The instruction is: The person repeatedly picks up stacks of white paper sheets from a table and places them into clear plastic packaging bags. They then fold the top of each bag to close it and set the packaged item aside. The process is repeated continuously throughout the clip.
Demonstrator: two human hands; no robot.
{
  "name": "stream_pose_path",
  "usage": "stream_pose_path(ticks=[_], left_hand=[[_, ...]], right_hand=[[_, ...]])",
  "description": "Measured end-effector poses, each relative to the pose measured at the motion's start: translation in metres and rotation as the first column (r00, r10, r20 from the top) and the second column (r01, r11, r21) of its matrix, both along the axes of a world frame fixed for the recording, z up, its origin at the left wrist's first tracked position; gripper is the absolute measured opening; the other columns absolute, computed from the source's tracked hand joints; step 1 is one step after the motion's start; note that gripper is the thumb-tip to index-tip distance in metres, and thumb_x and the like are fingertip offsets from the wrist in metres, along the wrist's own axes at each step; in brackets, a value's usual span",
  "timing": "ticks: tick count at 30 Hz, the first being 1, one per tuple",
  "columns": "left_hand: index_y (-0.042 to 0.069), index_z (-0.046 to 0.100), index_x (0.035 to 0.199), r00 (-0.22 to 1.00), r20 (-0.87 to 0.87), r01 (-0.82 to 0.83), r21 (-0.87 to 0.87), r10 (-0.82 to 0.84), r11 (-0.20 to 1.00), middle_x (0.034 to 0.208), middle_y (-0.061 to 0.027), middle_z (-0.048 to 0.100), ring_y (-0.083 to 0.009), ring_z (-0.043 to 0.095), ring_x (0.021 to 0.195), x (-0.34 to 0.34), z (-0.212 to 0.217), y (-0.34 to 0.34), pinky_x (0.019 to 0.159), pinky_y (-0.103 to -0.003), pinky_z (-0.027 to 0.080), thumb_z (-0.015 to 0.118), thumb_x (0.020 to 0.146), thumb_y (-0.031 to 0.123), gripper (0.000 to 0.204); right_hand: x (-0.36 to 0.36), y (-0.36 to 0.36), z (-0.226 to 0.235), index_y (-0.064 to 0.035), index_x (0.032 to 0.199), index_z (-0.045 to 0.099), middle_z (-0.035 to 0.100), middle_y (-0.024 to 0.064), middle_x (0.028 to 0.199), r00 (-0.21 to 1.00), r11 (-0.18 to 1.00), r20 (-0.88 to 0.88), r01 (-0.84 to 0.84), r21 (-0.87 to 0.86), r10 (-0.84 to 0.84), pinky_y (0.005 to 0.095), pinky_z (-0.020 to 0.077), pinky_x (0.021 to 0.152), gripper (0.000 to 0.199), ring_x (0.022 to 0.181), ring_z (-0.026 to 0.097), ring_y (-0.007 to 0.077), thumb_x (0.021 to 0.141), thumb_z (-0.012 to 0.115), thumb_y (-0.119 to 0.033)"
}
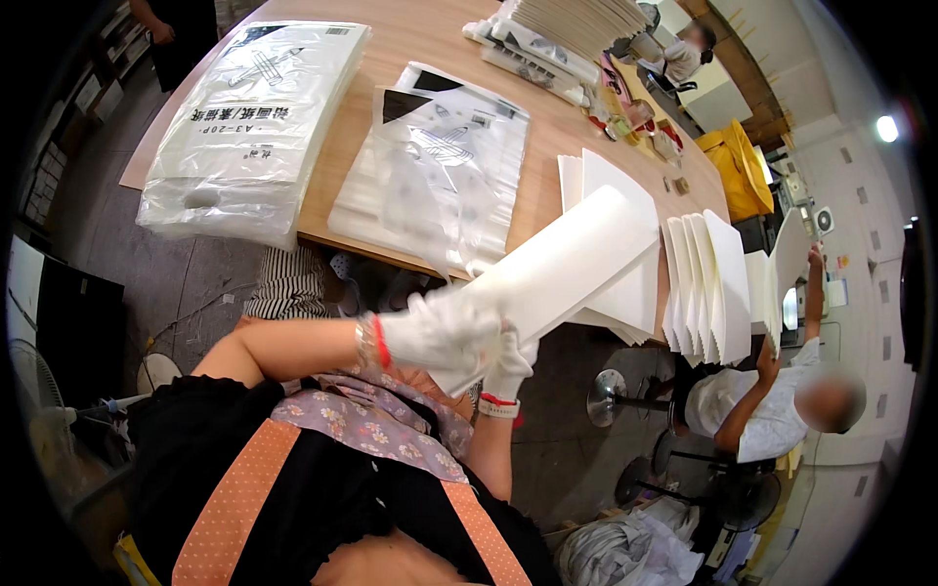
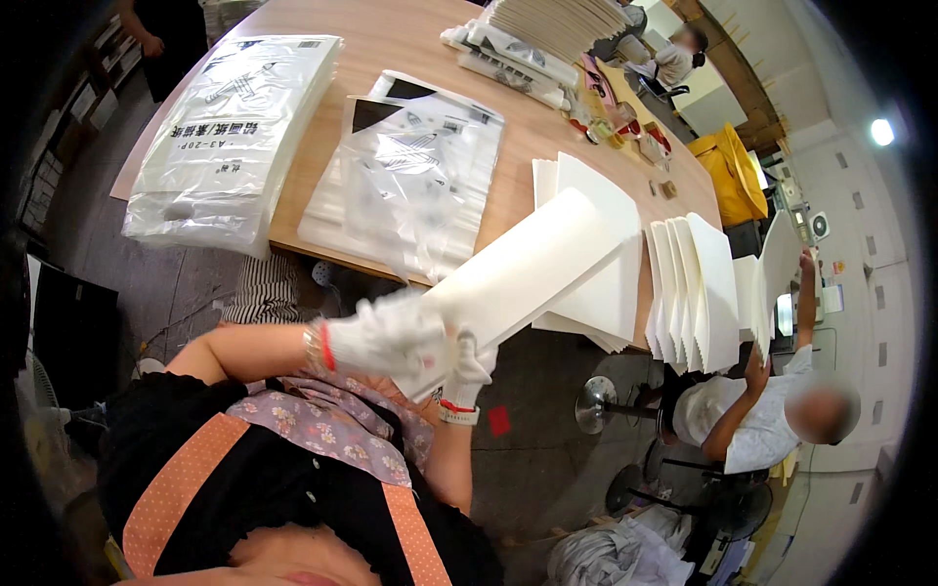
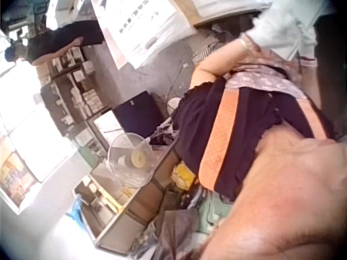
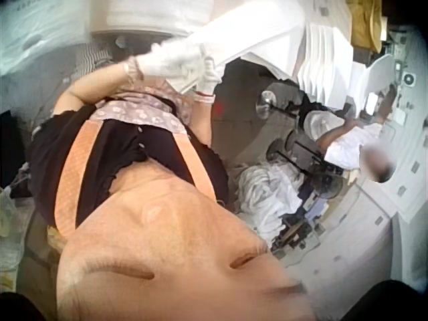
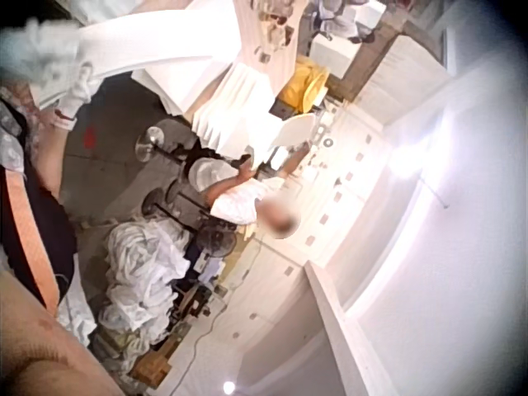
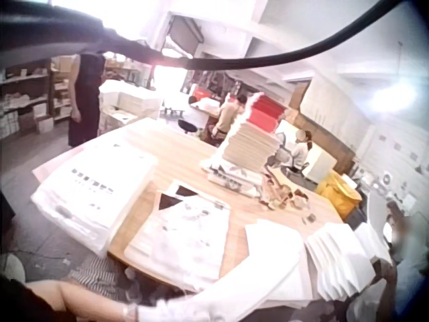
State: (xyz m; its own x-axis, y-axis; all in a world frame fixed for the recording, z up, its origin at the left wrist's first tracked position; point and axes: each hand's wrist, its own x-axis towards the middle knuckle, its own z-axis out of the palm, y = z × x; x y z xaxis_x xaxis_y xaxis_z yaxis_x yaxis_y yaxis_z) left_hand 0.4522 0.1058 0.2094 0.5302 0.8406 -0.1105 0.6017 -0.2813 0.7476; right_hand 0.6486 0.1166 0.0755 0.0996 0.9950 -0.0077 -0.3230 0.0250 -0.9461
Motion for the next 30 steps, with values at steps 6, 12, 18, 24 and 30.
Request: stream_pose_path(ticks=[6,12,18,24,30], left_hand=[[0.000,0.047,0.126,0.756,-0.194,-0.550,0.329,0.625,0.768,0.124,-0.0176,0.052,-0.0251,0.054,0.108,-0.110,0.047,0.092,0.088,-0.038,0.044,0.063,0.083,0.029,0.054],[0.002,0.059,0.114,0.544,0.772,-0.035,-0.371,0.329,0.928,0.094,-0.0039,0.066,-0.0044,0.051,0.068,-0.131,0.009,0.150,0.063,-0.020,0.043,0.063,0.086,0.022,0.035],[0.012,0.060,0.099,0.970,0.241,-0.160,0.501,0.041,0.850,0.090,-0.0109,0.064,-0.0288,0.064,0.084,0.019,-0.004,0.076,0.072,-0.041,0.050,0.058,0.078,0.023,0.024],[0.015,0.054,0.117,0.929,0.028,-0.363,0.241,0.368,0.900,0.096,-0.0119,0.065,-0.0303,0.063,0.089,-0.022,-0.060,0.092,0.077,-0.042,0.051,0.060,0.076,0.015,0.042],[0.011,0.053,0.118,0.952,-0.183,0.124,0.964,0.245,0.236,0.104,-0.0109,0.058,-0.0235,0.061,0.087,-0.103,-0.157,0.107,0.075,-0.042,0.050,0.061,0.073,0.015,0.046]], right_hand=[[0.015,-0.031,0.089,0.0054,0.106,0.056,0.065,0.0118,0.097,0.751,0.972,0.628,0.081,0.219,-0.205,0.0307,0.0504,0.075,0.046,0.084,0.062,0.0179,0.082,0.071,-0.031],[0.018,-0.045,0.107,-0.0054,0.104,0.063,0.065,0.0149,0.099,0.328,0.910,0.909,-0.235,0.343,-0.258,0.0355,0.0515,0.073,0.028,0.081,0.065,0.0289,0.077,0.069,-0.011],[0.001,0.017,0.074,-0.0071,0.114,0.057,0.061,0.0160,0.107,-0.135,0.955,0.990,-0.284,-0.084,0.047,0.0394,0.0501,0.077,0.038,0.092,0.062,0.0296,0.080,0.063,-0.023],[-0.023,0.094,0.036,0.0038,0.126,0.040,0.047,0.0228,0.124,0.200,0.989,0.970,0.082,0.125,-0.139,0.0421,0.0421,0.093,0.081,0.106,0.053,0.0360,0.068,0.079,-0.038],[-0.040,0.175,-0.022,-0.0083,0.137,0.031,0.061,0.0233,0.099,0.071,0.997,0.996,0.058,0.041,-0.045,0.0479,0.0483,0.068,0.060,0.082,0.062,0.0366,0.083,0.055,-0.017]])
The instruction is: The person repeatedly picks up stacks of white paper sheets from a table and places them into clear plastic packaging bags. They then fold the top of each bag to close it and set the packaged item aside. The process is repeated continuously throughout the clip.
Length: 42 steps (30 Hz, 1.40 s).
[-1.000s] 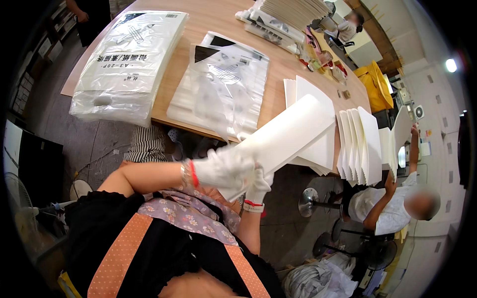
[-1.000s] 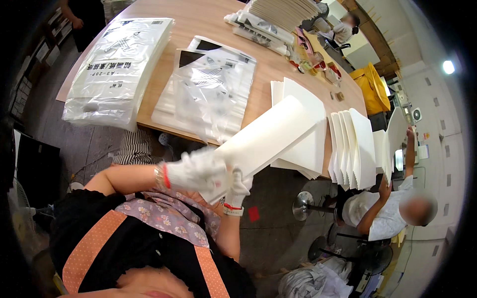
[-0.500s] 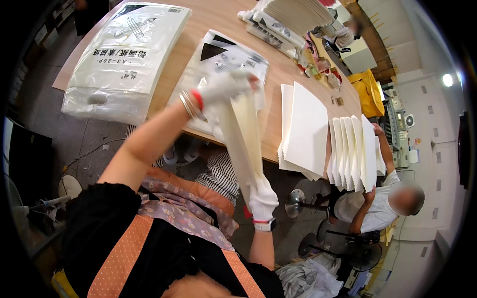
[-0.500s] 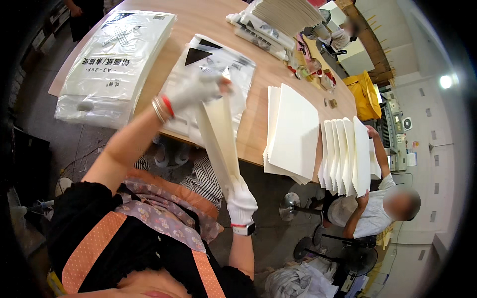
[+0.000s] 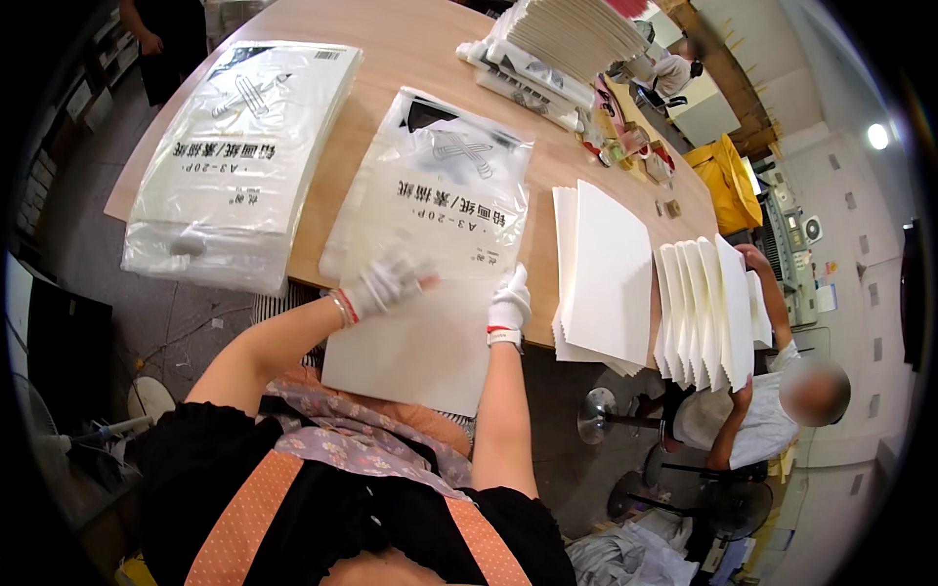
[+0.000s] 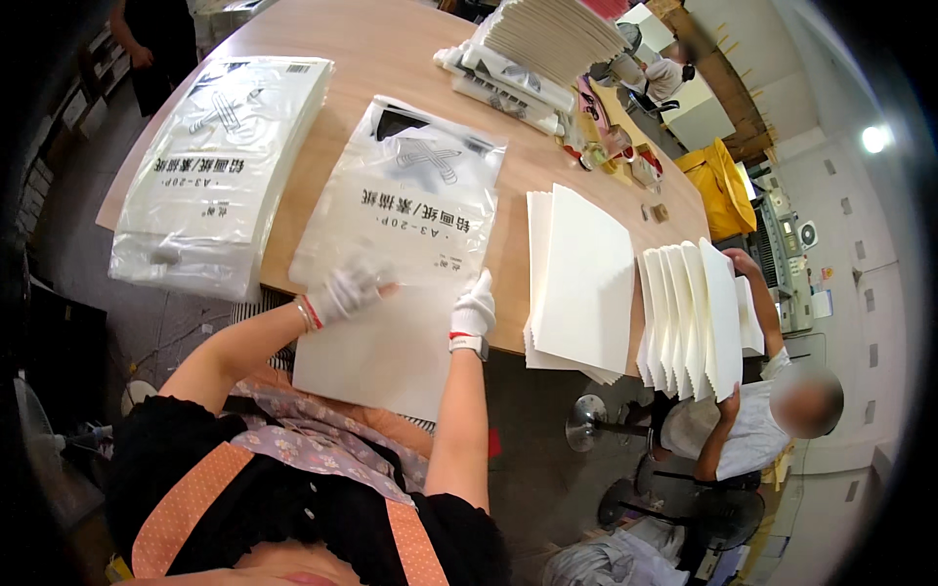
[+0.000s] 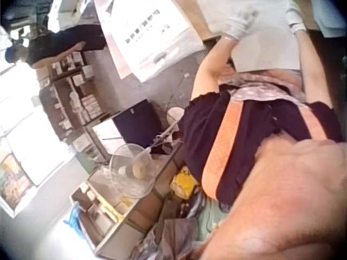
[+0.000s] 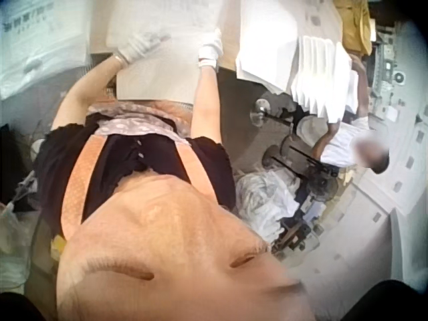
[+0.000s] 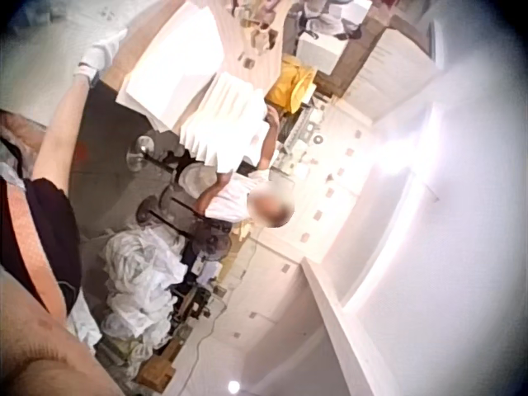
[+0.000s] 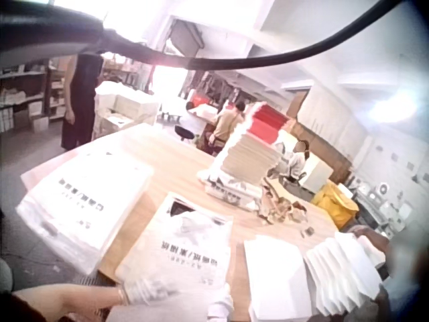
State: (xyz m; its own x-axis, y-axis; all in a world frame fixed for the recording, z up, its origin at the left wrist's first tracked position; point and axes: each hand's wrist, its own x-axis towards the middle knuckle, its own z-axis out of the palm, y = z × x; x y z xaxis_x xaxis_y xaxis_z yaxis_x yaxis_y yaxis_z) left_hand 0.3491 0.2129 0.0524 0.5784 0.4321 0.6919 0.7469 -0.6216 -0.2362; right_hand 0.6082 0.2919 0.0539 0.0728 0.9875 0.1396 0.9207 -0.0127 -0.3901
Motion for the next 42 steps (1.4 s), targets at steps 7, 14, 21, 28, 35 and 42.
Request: stream_pose_path(ticks=[7,14,21,28,35,42], left_hand=[[0.004,0.049,0.109,0.361,0.581,0.163,-0.809,0.729,0.564,0.092,-0.0085,0.050,-0.0228,0.053,0.084,-0.046,-0.013,-0.026,0.077,-0.031,0.046,0.051,0.074,0.000,0.035],[0.002,0.052,0.097,0.467,0.506,0.136,-0.851,0.725,0.507,0.085,-0.0107,0.049,-0.0241,0.049,0.076,-0.046,0.018,-0.183,0.069,-0.032,0.043,0.050,0.077,-0.002,0.020],[-0.001,0.048,0.128,-0.049,0.389,0.975,-0.183,0.920,0.129,0.122,-0.0192,0.053,-0.0258,0.058,0.093,-0.039,0.068,-0.273,0.078,-0.035,0.047,0.056,0.075,-0.001,0.054],[0.005,0.046,0.091,0.022,0.647,0.626,-0.603,0.762,0.495,0.074,-0.0032,0.053,-0.0116,0.055,0.058,-0.026,0.034,-0.223,0.052,-0.026,0.049,0.040,0.085,-0.003,0.013],[0.003,0.039,0.068,0.463,0.848,0.514,-0.494,0.257,0.701,0.070,-0.0058,0.039,-0.0158,0.040,0.064,0.012,0.075,-0.164,0.055,-0.027,0.033,0.041,0.065,-0.009,0.012],[0.003,0.045,0.068,0.386,0.922,0.430,-0.146,-0.035,0.891,0.073,-0.0100,0.050,-0.0166,0.048,0.059,-0.029,0.173,-0.166,0.050,-0.027,0.041,0.043,0.084,0.001,0.016]], right_hand=[[0.038,-0.034,-0.020,-0.0120,0.146,0.000,0.063,0.0243,0.096,0.979,0.944,-0.045,-0.204,-0.258,0.199,0.0449,0.0475,0.068,0.086,0.081,0.063,0.0377,0.079,0.054,-0.009],[0.028,-0.192,0.012,-0.0006,0.144,-0.008,0.054,0.0234,0.123,0.774,0.907,-0.563,-0.409,-0.098,0.289,0.0382,0.0483,0.084,0.075,0.097,0.061,0.0311,0.092,0.045,-0.008],[0.031,-0.299,0.031,0.0112,0.134,0.025,0.055,0.0256,0.120,0.722,0.854,-0.491,-0.512,0.094,0.487,0.0348,0.0492,0.083,0.048,0.098,0.061,0.0287,0.093,0.043,-0.004],[0.058,-0.253,0.048,-0.0009,0.136,0.038,0.048,0.0226,0.130,0.806,0.973,-0.558,-0.230,0.011,0.197,0.0361,0.0418,0.095,0.046,0.117,0.052,0.0329,0.092,0.045,-0.012],[0.111,-0.220,-0.009,-0.0030,0.130,0.043,0.061,0.0051,0.104,0.254,0.974,-0.944,-0.018,-0.224,-0.212,0.0309,0.0486,0.078,0.041,0.090,0.058,0.0161,0.093,0.053,-0.019],[-0.040,-0.190,0.037,-0.0012,0.121,0.053,0.060,0.0108,0.116,0.434,0.855,-0.872,-0.518,-0.036,0.226,0.0331,0.0491,0.088,0.033,0.103,0.058,0.0197,0.093,0.051,-0.018]])
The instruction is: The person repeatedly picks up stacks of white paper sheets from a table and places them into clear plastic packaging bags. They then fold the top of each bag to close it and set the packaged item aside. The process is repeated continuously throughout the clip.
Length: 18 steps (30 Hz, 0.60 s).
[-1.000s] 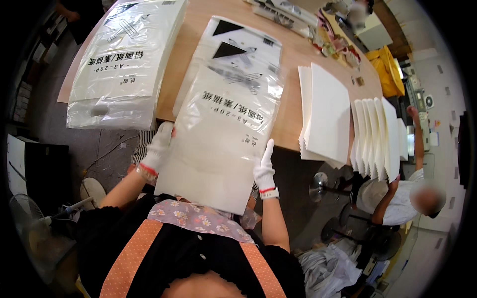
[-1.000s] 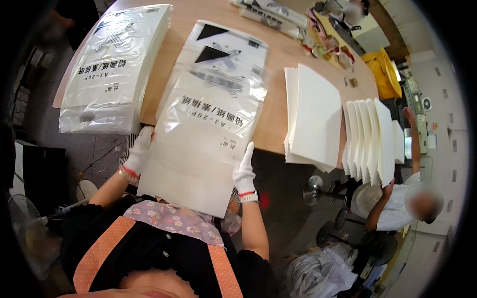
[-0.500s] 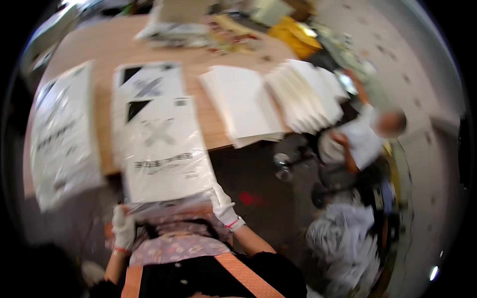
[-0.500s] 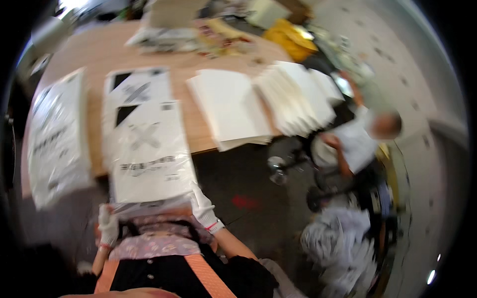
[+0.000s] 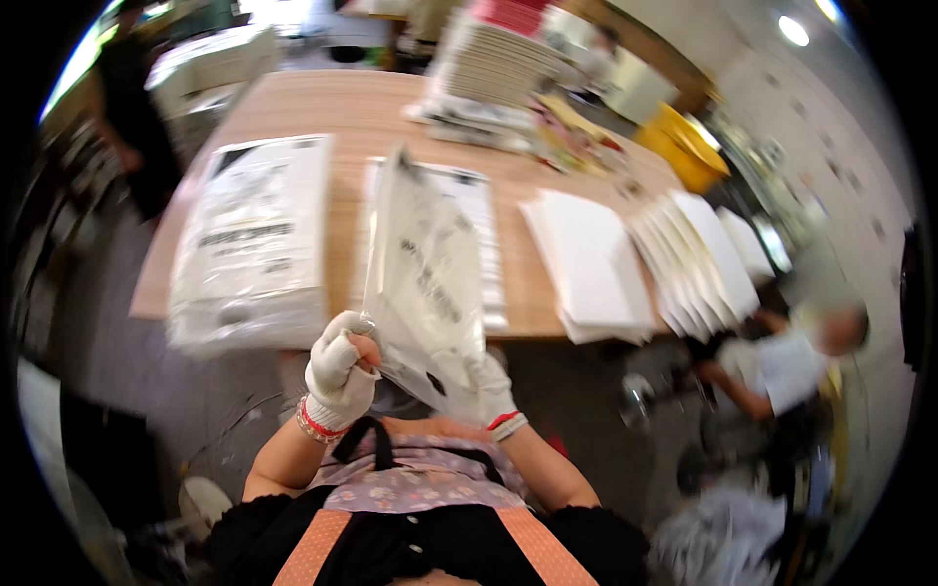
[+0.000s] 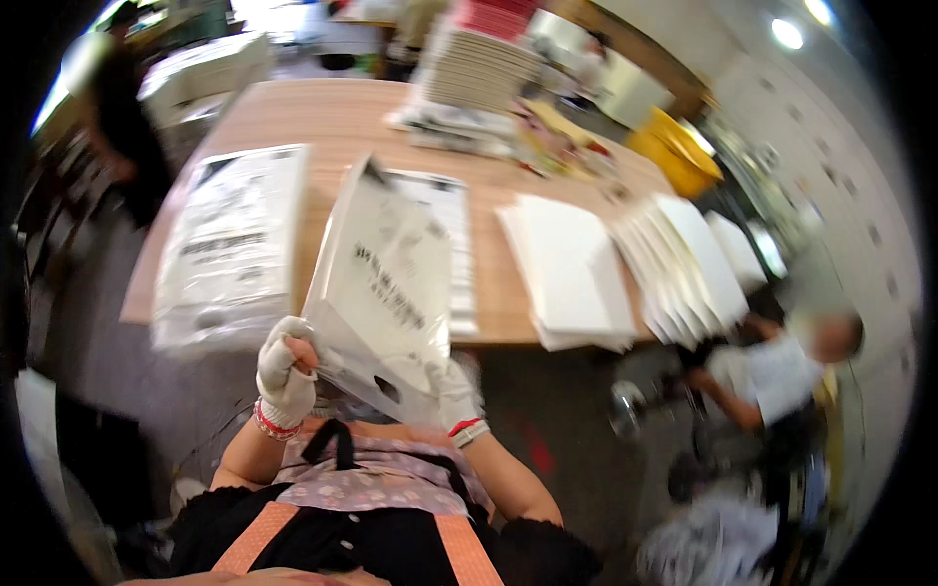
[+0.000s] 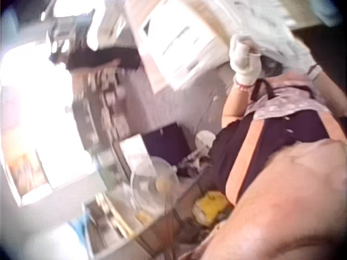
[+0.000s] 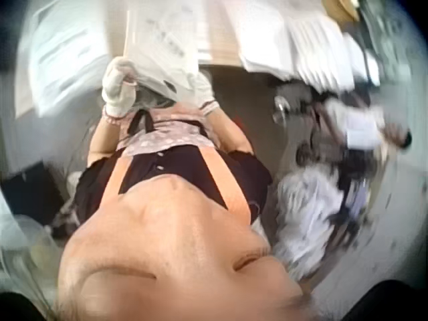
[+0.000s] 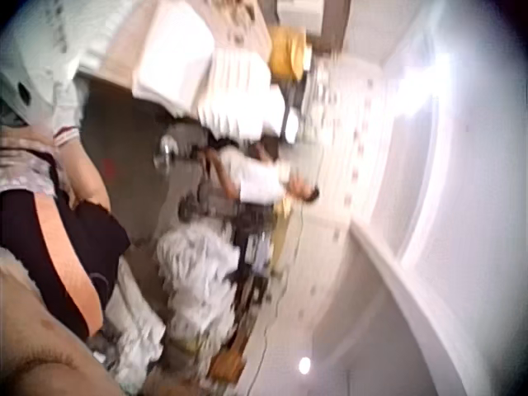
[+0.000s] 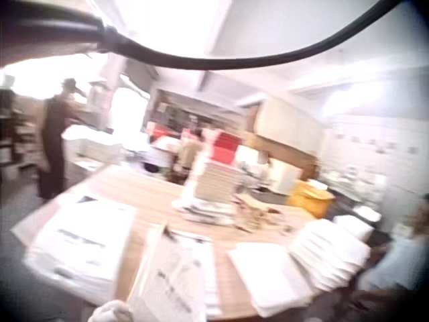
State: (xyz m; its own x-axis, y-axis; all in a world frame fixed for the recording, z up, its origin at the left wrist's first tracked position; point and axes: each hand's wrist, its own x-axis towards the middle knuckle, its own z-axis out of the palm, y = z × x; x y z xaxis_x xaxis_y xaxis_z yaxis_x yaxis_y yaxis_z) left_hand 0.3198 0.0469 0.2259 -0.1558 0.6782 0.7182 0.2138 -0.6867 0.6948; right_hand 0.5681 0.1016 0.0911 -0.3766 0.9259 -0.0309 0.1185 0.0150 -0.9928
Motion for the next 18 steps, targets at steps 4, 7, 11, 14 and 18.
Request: stream_pose_path(ticks=[4,7,11,14,18], left_hand=[[0.003,0.045,0.069,0.897,0.400,-0.255,0.117,0.189,0.960,0.086,-0.0135,0.054,-0.0167,0.050,0.069,-0.090,0.017,-0.008,0.063,-0.029,0.045,0.033,0.097,0.024,0.037],[0.004,0.047,0.073,0.783,0.439,-0.517,0.064,0.441,0.854,0.080,-0.0080,0.050,-0.0164,0.050,0.074,-0.155,0.007,-0.007,0.069,-0.033,0.047,0.037,0.091,0.011,0.022],[0.009,0.053,0.083,0.713,0.543,-0.373,-0.241,0.443,0.896,0.084,0.0000,0.048,-0.0094,0.048,0.072,-0.281,-0.078,-0.019,0.066,-0.025,0.043,0.041,0.086,0.003,0.014],[0.008,0.054,0.101,0.591,0.436,-0.498,-0.464,0.679,0.732,0.090,0.0000,0.051,-0.0097,0.050,0.077,-0.305,-0.099,-0.034,0.070,-0.024,0.043,0.047,0.088,0.012,0.015],[0.006,0.047,0.122,0.610,0.059,-0.493,-0.753,0.790,0.436,0.102,-0.0056,0.056,-0.0141,0.054,0.091,-0.294,-0.044,-0.020,0.080,-0.028,0.044,0.051,0.090,0.024,0.037]], right_hand=[[-0.110,0.079,0.033,0.0030,0.114,0.052,0.059,0.0100,0.103,0.811,0.961,-0.572,-0.048,-0.273,-0.122,0.0311,0.0530,0.079,0.029,0.091,0.060,0.0179,0.093,0.053,-0.018],[-0.160,0.065,0.073,0.0031,0.111,0.052,0.059,0.0091,0.090,0.814,0.855,-0.554,-0.404,-0.326,0.173,0.0311,0.0536,0.069,0.026,0.075,0.060,0.0172,0.091,0.051,-0.013],[-0.230,0.048,0.052,0.0008,0.102,0.056,0.051,0.0023,0.061,0.900,0.791,-0.403,-0.366,-0.491,0.167,0.0285,0.0461,0.044,0.018,0.051,0.053,0.0137,0.090,0.051,-0.012],[-0.230,0.066,0.009,-0.0021,0.100,0.055,0.049,0.0005,0.059,0.907,0.794,-0.300,-0.407,-0.451,0.295,0.0261,0.0451,0.045,0.029,0.050,0.051,0.0108,0.093,0.054,-0.030],[-0.219,0.094,-0.025,0.0040,0.121,0.045,0.062,0.0175,0.102,0.991,0.983,0.132,-0.045,0.177,0.021,0.0345,0.0481,0.078,0.052,0.091,0.060,0.0263,0.093,0.053,-0.039]])
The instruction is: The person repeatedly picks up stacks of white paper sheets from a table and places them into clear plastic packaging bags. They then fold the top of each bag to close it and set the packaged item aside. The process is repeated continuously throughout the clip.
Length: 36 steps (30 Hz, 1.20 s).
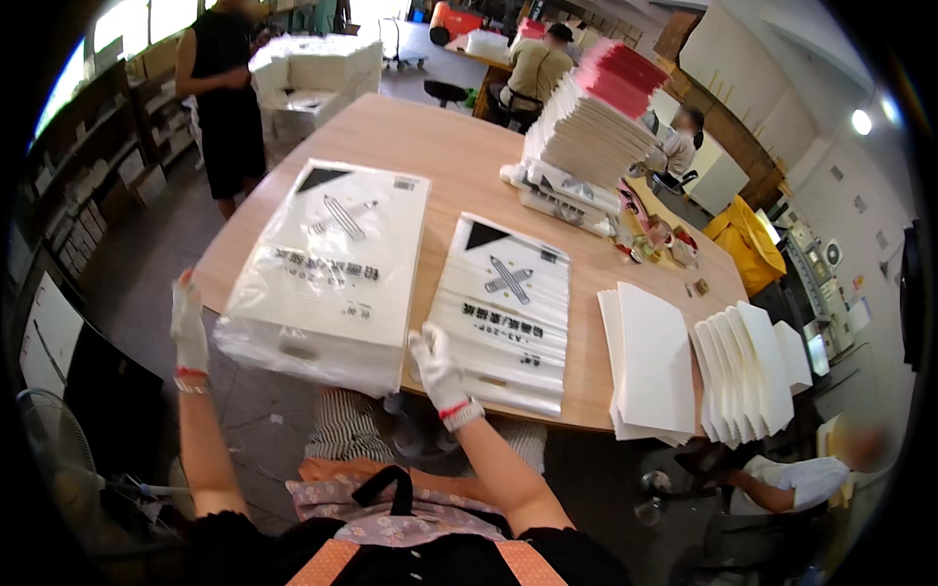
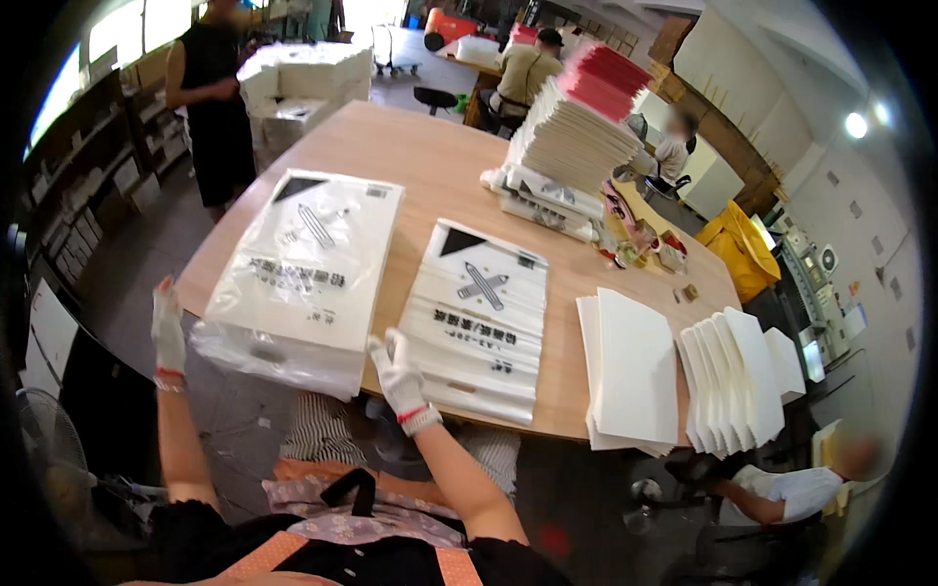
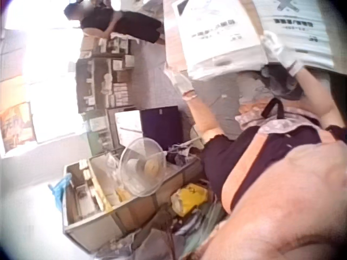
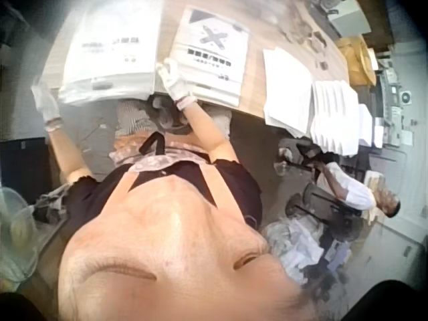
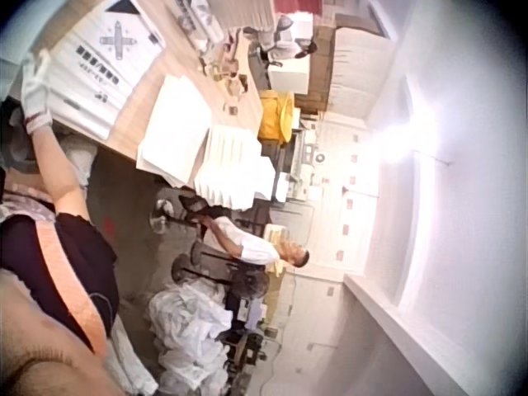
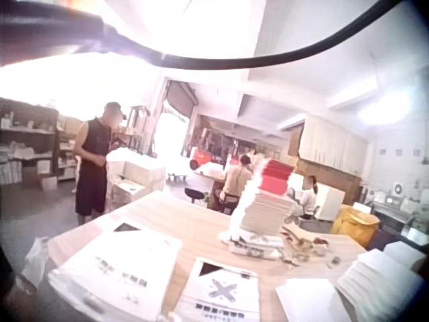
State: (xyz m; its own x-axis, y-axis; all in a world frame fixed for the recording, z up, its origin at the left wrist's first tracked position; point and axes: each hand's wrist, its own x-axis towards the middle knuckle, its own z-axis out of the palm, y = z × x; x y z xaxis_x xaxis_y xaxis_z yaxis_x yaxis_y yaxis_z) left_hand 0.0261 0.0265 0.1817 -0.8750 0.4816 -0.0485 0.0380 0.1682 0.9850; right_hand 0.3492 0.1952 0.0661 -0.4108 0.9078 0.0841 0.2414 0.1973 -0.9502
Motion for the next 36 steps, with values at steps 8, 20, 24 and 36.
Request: stream_pose_path(ticks=[8,20,24,36], left_hand=[[0.008,0.044,0.130,0.901,-0.108,0.243,-0.679,-0.421,0.693,0.120,-0.0215,0.056,-0.0322,0.054,0.109,-0.030,0.015,0.035,0.096,-0.037,0.040,0.053,0.088,0.037,0.052],[-0.002,0.060,0.096,0.563,-0.735,0.633,0.090,-0.378,0.769,0.096,-0.0136,0.063,-0.0212,0.062,0.087,0.193,-0.038,0.014,0.075,-0.031,0.051,0.058,0.074,-0.010,0.023],[0.006,0.059,0.087,0.408,-0.489,0.838,-0.135,-0.771,0.529,0.087,-0.0111,0.061,-0.0316,0.059,0.081,0.299,-0.037,0.088,0.069,-0.037,0.048,0.062,0.075,0.005,0.012],[0.008,0.063,0.073,0.038,-0.609,0.697,-0.552,-0.792,0.457,0.087,-0.0073,0.057,-0.0263,0.050,0.093,0.338,-0.140,0.207,0.080,-0.035,0.045,0.062,0.078,0.021,0.014]], right_hand=[[-0.069,-0.008,0.068,0.0020,0.142,0.019,0.045,0.0273,0.132,0.955,0.974,0.261,-0.085,-0.208,0.139,0.0315,0.0348,0.101,0.080,0.124,0.044,0.0351,0.090,0.051,-0.049],[0.141,-0.121,-0.053,-0.0043,0.130,0.047,0.061,0.0067,0.114,0.900,0.661,0.008,-0.315,-0.682,0.437,0.0255,0.0483,0.081,0.050,0.095,0.061,0.0119,0.091,0.054,-0.035],[0.174,-0.146,-0.048,-0.0046,0.132,0.043,0.060,0.0094,0.115,0.998,0.507,-0.034,-0.055,-0.860,0.051,0.0287,0.0491,0.082,0.044,0.094,0.061,0.0161,0.095,0.050,-0.026],[0.200,-0.122,-0.039,-0.0031,0.125,0.049,0.064,0.0071,0.101,0.988,0.700,-0.125,-0.024,-0.713,-0.093,0.0257,0.0508,0.071,0.041,0.082,0.062,0.0129,0.093,0.051,-0.029]])
